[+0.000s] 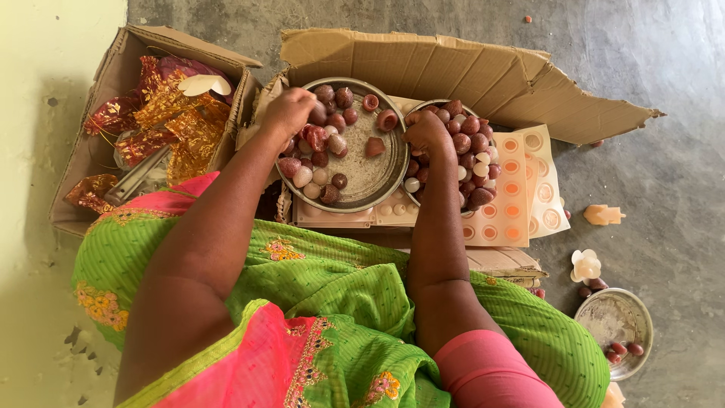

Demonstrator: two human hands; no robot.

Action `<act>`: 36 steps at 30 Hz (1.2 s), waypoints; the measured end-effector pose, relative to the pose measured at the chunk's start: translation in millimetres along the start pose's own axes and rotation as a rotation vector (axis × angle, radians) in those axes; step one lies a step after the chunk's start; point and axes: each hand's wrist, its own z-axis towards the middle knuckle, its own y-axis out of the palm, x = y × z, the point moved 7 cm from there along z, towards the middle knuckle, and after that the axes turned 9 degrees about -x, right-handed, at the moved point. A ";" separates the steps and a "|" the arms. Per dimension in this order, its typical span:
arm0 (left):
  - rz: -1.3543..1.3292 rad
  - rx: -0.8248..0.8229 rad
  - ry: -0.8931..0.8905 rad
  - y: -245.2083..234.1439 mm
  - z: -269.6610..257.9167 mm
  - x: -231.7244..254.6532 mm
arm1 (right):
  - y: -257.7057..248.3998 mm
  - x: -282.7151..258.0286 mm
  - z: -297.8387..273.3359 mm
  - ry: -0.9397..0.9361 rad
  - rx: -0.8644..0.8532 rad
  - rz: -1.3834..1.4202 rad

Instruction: The person sits on the floor and assembles small round candies by placing white centers into hollowed brown shells. The person transfers the assembled candies from a metal tray into a larger bowl, handling them one at a time.

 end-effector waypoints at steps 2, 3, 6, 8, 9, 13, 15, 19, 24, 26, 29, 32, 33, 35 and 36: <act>-0.001 -0.026 0.024 3.8 -0.1 6.8 | 3.1 1.5 2.1 -0.004 -0.008 0.035; -0.008 0.002 0.031 1.5 -1.3 8.0 | 4.5 2.3 2.8 -0.015 -0.009 0.054; 0.076 0.087 0.006 -7.6 -8.6 6.8 | 7.4 4.0 2.8 -0.047 -0.014 0.102; 0.278 0.147 -0.068 -17.4 -14.9 1.5 | 5.9 4.3 1.5 -0.065 -0.016 0.127; 0.309 0.150 -0.098 -20.9 -14.7 -0.8 | 5.4 5.1 1.6 -0.058 -0.019 0.135; 0.323 0.206 -0.156 -30.5 -19.3 -3.4 | 4.5 6.8 7.8 -0.066 -0.048 0.166; 0.290 0.225 -0.148 -28.9 -24.6 1.9 | 5.0 10.2 12.7 -0.075 -0.065 0.175; 0.183 0.200 -0.232 -28.2 -35.1 9.7 | 6.1 15.8 20.9 -0.054 -0.100 0.193; -0.283 0.161 -0.323 -26.6 -34.8 -1.0 | 4.9 18.4 24.7 -0.056 -0.078 0.211; -0.325 0.214 -0.322 -29.8 -27.5 -13.0 | 4.9 17.3 27.0 -0.063 -0.059 0.177; -0.374 0.238 -0.265 -31.4 -13.0 -26.0 | 6.5 17.8 20.8 -0.064 -0.072 0.315; -0.595 0.261 -0.248 -30.9 -6.7 -34.8 | 5.7 4.3 17.0 -0.076 -0.025 0.266; -0.588 0.254 -0.271 -33.6 -7.1 -35.7 | 4.3 0.3 14.9 -0.074 -0.021 0.260; -0.571 0.238 -0.317 -44.1 -8.3 -35.3 | 1.0 -8.1 12.1 -0.072 -0.013 0.252; -0.620 0.265 -0.279 -50.2 -8.3 -33.2 | 2.5 -13.2 11.9 -0.084 0.000 0.275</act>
